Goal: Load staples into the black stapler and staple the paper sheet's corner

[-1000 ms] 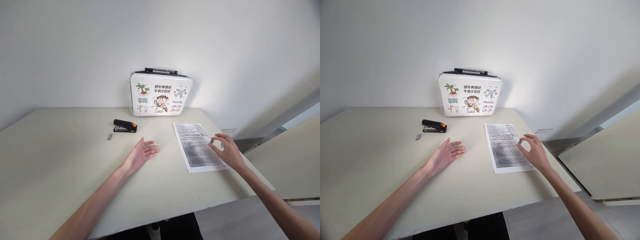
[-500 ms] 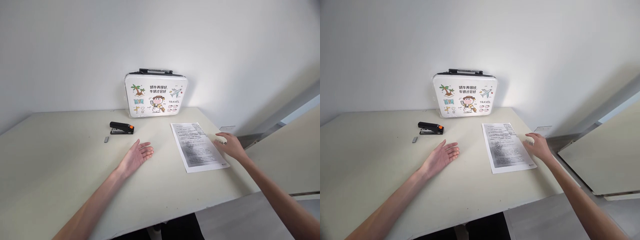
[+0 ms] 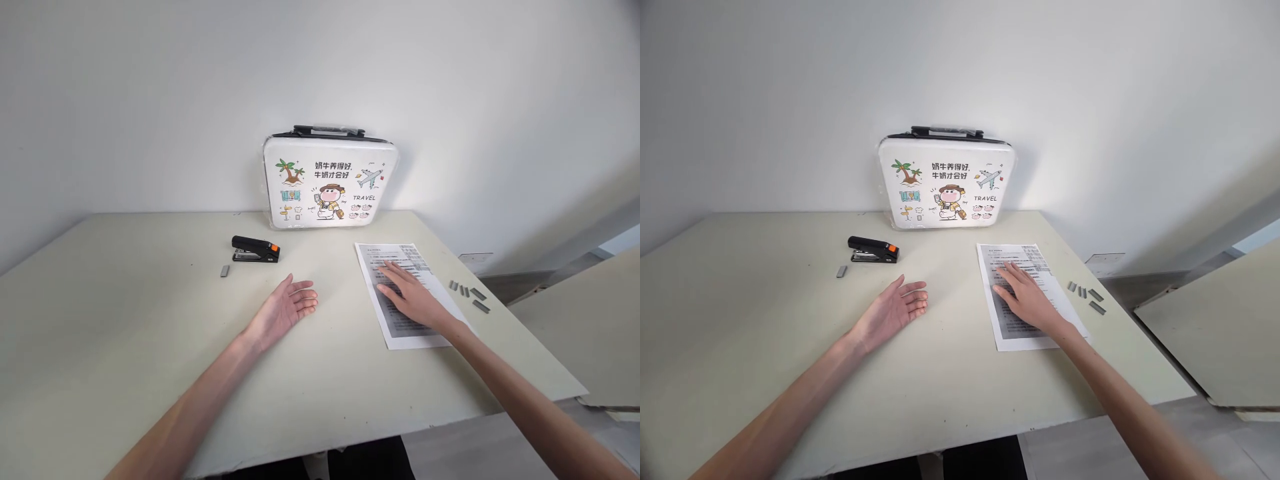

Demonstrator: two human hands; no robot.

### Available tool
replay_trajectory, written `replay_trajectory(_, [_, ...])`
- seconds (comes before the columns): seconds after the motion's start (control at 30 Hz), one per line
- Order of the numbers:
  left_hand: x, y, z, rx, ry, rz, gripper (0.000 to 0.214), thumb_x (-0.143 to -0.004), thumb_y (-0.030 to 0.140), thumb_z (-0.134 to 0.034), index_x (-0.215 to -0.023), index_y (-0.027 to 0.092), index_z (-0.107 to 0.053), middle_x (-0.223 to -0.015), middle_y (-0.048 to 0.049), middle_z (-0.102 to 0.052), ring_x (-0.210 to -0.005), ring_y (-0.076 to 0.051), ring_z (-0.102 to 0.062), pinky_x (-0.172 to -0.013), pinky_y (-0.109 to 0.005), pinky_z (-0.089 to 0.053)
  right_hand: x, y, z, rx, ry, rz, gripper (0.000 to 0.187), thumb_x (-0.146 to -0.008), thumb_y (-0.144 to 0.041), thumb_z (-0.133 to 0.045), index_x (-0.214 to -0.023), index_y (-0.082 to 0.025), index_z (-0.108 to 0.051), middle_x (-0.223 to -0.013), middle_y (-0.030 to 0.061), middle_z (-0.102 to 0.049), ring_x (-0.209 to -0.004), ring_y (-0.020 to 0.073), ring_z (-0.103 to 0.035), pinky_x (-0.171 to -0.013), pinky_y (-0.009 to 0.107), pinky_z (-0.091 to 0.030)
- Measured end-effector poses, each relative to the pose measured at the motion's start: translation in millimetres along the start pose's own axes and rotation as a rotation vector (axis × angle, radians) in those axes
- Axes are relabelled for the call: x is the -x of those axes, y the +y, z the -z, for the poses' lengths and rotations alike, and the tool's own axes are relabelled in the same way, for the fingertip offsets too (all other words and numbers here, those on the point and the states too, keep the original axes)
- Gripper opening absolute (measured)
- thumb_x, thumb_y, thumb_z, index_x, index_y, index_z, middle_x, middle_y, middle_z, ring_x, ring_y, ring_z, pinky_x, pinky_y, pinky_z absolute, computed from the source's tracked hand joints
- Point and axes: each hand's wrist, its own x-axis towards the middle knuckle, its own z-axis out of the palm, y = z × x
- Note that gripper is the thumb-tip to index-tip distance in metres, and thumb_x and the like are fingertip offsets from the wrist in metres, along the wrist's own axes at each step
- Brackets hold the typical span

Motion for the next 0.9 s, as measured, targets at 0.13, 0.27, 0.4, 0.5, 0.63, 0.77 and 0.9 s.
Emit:
replay_trajectory(0.13, [1, -1, 0.8, -0.013, -0.014, -0.001, 0.043, -0.111, 0.045, -0.048, -0.107, 0.011, -0.075, -0.096, -0.0122, -0.072, -0.087, -0.02, -0.069, -0.09, -0.034, -0.056, -3, -3, -15, 0.045, -0.008, 0.019, 0.066, -0.11, -0.061, -0.03, -0.162, -0.024, -0.046, -0.176, 0.0076, -0.031, -0.165, 0.0302, -0.02, -0.134, 0.057, -0.02])
replay_trajectory(0.27, [-1, -3, 4.1, -0.015, -0.022, -0.002, 0.043, -0.11, 0.045, -0.05, -0.108, 0.011, -0.074, -0.096, -0.0123, -0.072, -0.086, -0.02, -0.068, -0.09, -0.034, -0.055, -3, -12, -25, 0.079, 0.038, 0.022, 0.065, -0.11, -0.059, -0.029, -0.161, -0.023, -0.047, -0.175, 0.0087, -0.032, -0.165, 0.0301, -0.022, -0.134, 0.058, -0.02])
replay_trajectory(0.4, [-3, -3, 4.8, -0.015, -0.023, -0.003, 0.042, -0.11, 0.044, -0.05, -0.108, 0.011, -0.075, -0.096, -0.0118, -0.071, -0.087, -0.02, -0.068, -0.089, -0.033, -0.056, -2, -26, -32, 0.09, 0.057, 0.051, 0.062, -0.111, -0.057, -0.03, -0.16, -0.023, -0.049, -0.174, 0.0084, -0.034, -0.164, 0.0294, -0.024, -0.134, 0.057, -0.022])
replay_trajectory(0.5, [-4, -3, 4.2, -0.015, -0.017, -0.007, 0.041, -0.11, 0.043, -0.05, -0.107, 0.011, -0.076, -0.094, -0.0117, -0.072, -0.085, -0.019, -0.068, -0.088, -0.033, -0.056, -1, -42, -40, 0.095, 0.074, 0.083, 0.06, -0.112, -0.054, -0.03, -0.158, -0.022, -0.051, -0.173, 0.0084, -0.035, -0.164, 0.0295, -0.026, -0.133, 0.056, -0.023])
replay_trajectory(0.63, [-4, -3, 3.5, -0.022, -0.023, -0.021, 0.036, -0.109, 0.039, -0.054, -0.104, 0.011, -0.076, -0.094, -0.0109, -0.072, -0.085, -0.019, -0.068, -0.088, -0.032, -0.056, 0, -68, -49, 0.1, 0.097, 0.129, 0.057, -0.112, -0.05, -0.032, -0.156, -0.021, -0.053, -0.172, 0.0087, -0.038, -0.163, 0.0298, -0.027, -0.133, 0.056, -0.024])
replay_trajectory(0.77, [-3, -3, 3.0, -0.041, -0.047, -0.044, 0.032, -0.105, 0.038, -0.06, -0.102, 0.011, -0.077, -0.094, -0.0104, -0.071, -0.086, -0.019, -0.068, -0.087, -0.032, -0.055, 3, -93, -56, 0.094, 0.094, 0.144, 0.057, -0.113, -0.049, -0.032, -0.156, -0.019, -0.053, -0.172, 0.0094, -0.038, -0.163, 0.0307, -0.029, -0.133, 0.056, -0.024])
replay_trajectory(0.9, [-1, -3, 4.0, -0.131, -0.072, -0.163, 0.027, -0.094, 0.04, -0.073, -0.104, 0.014, -0.076, -0.095, -0.0084, -0.07, -0.084, -0.018, -0.065, -0.084, -0.031, -0.053, 8, -114, -63, 0.04, 0.1, 0.139, 0.055, -0.112, -0.046, -0.035, -0.155, -0.018, -0.054, -0.172, 0.012, -0.038, -0.163, 0.0321, -0.027, -0.132, 0.058, -0.025])
